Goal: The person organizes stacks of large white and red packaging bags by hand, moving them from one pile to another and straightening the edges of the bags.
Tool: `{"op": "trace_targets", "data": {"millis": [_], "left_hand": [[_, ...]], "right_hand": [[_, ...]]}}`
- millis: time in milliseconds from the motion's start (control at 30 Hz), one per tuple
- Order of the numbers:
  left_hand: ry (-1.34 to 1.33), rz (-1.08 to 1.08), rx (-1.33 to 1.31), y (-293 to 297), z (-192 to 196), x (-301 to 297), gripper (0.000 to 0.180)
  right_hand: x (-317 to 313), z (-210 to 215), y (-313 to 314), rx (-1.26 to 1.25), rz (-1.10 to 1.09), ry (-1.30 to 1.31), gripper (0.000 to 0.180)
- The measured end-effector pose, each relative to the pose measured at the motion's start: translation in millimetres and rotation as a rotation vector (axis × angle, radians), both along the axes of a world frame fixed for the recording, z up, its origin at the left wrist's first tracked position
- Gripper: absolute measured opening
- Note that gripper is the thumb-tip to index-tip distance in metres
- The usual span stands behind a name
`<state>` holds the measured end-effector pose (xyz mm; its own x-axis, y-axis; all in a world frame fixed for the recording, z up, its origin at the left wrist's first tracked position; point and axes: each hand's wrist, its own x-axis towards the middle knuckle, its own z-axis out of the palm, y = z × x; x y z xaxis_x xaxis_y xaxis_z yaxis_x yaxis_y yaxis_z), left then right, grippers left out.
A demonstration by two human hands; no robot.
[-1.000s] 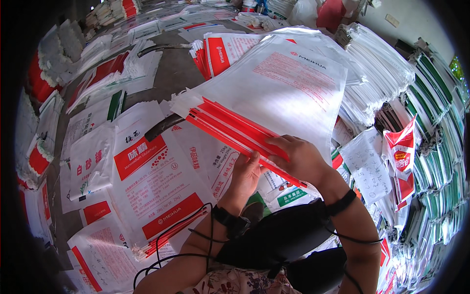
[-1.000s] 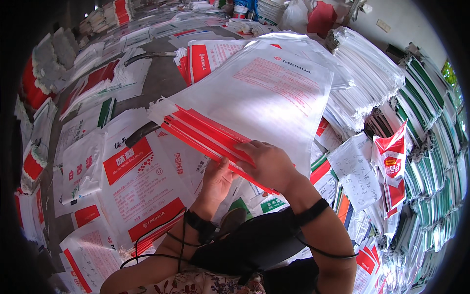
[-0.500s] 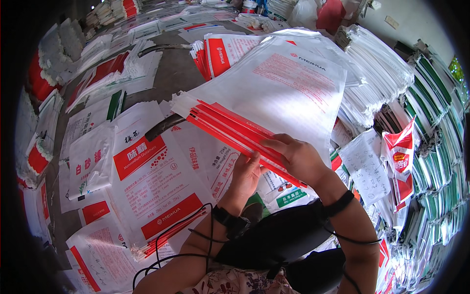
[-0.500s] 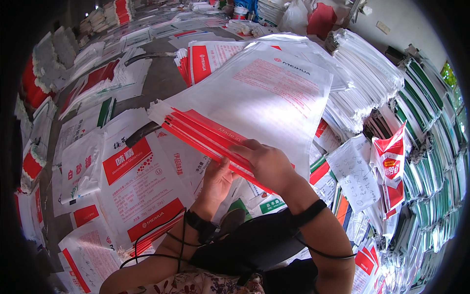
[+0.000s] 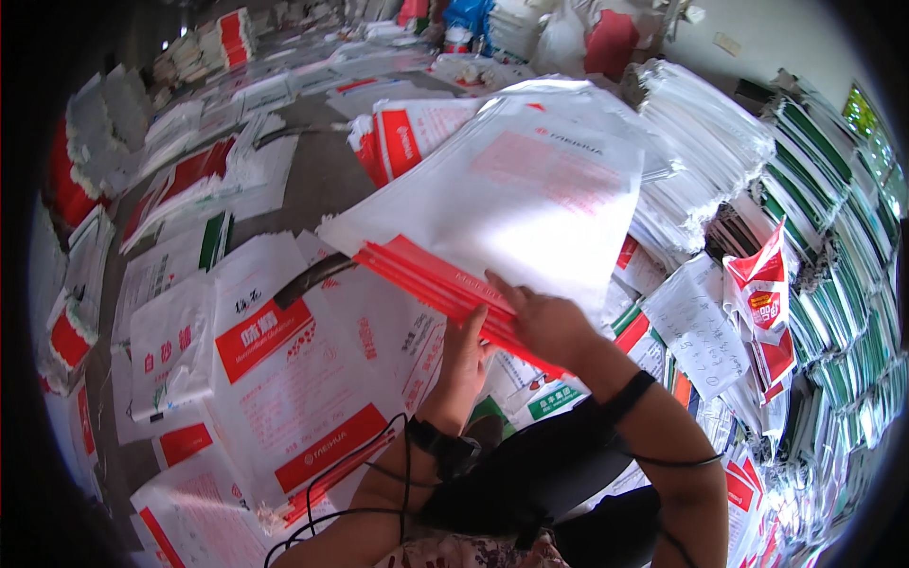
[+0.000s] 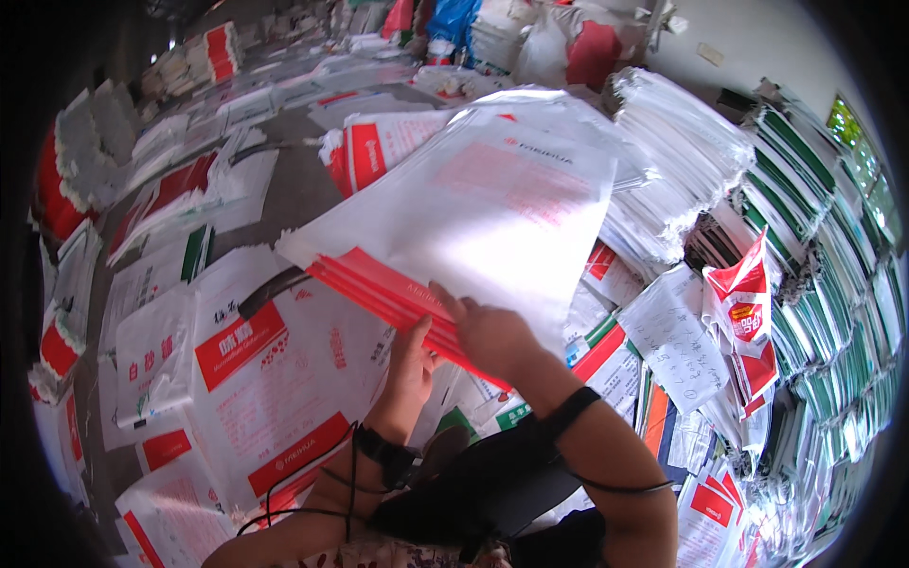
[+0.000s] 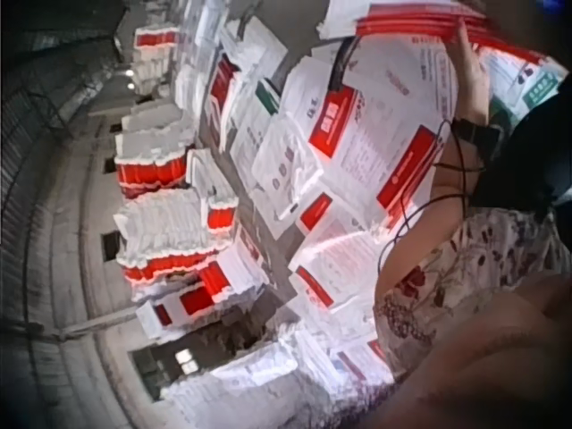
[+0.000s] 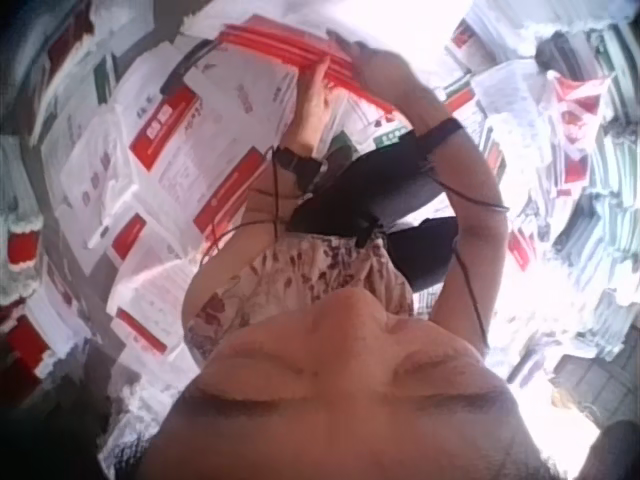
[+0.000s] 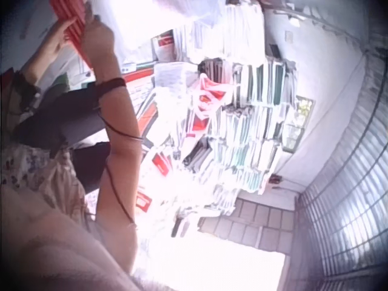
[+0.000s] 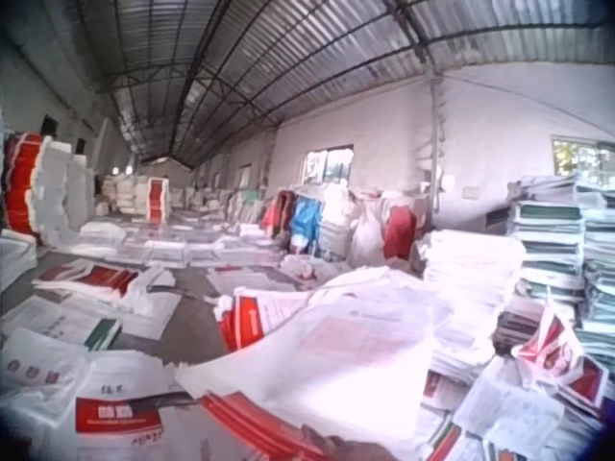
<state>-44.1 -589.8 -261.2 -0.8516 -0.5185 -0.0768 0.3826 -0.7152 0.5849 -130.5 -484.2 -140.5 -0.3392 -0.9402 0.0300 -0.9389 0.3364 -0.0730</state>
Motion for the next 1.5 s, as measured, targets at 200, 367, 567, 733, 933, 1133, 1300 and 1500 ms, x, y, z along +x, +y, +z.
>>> {"op": "trace_targets", "data": {"millis": [200,367,567,733,933,1133,1300,1500], "left_hand": [[-0.108,0.131,-0.072,-34.2,-1.4,-26.3,0.043],[-0.156,0.367,-0.241,-134.3,44.5,-27.0,0.047],[-0.195,0.300,-0.532,-245.0,48.4,0.8,0.051],[-0.590,0.688,-1.181,-236.4,25.4,22.4,0.071],[-0.146,0.590,-1.665,-75.3,150.1,-1.7,0.099],[0.142,0.022,-1.660,2.5,124.3,-112.5,0.102],[0.243,-0.453,-1.628,82.8,90.8,-119.1,0.056],[-0.037,-0.207,-1.377,130.5,70.5,-147.2,0.028]], "right_hand": [[-37.9,-0.6,4.5,0.019,-0.106,0.174,0.032],[-70.9,108.3,33.9,-0.265,-0.334,0.439,0.028],[-119.3,206.6,158.4,-0.523,-0.629,0.698,0.028],[-105.7,261.0,258.6,-0.709,-0.779,0.783,0.033],[-57.4,349.4,334.6,-0.834,-0.716,0.952,0.037],[0.4,402.6,392.9,-0.828,-0.586,1.151,0.033],[34.1,380.1,419.6,-0.802,-0.910,0.846,0.034],[22.2,324.2,565.7,-0.747,-0.999,0.995,0.039]]}}
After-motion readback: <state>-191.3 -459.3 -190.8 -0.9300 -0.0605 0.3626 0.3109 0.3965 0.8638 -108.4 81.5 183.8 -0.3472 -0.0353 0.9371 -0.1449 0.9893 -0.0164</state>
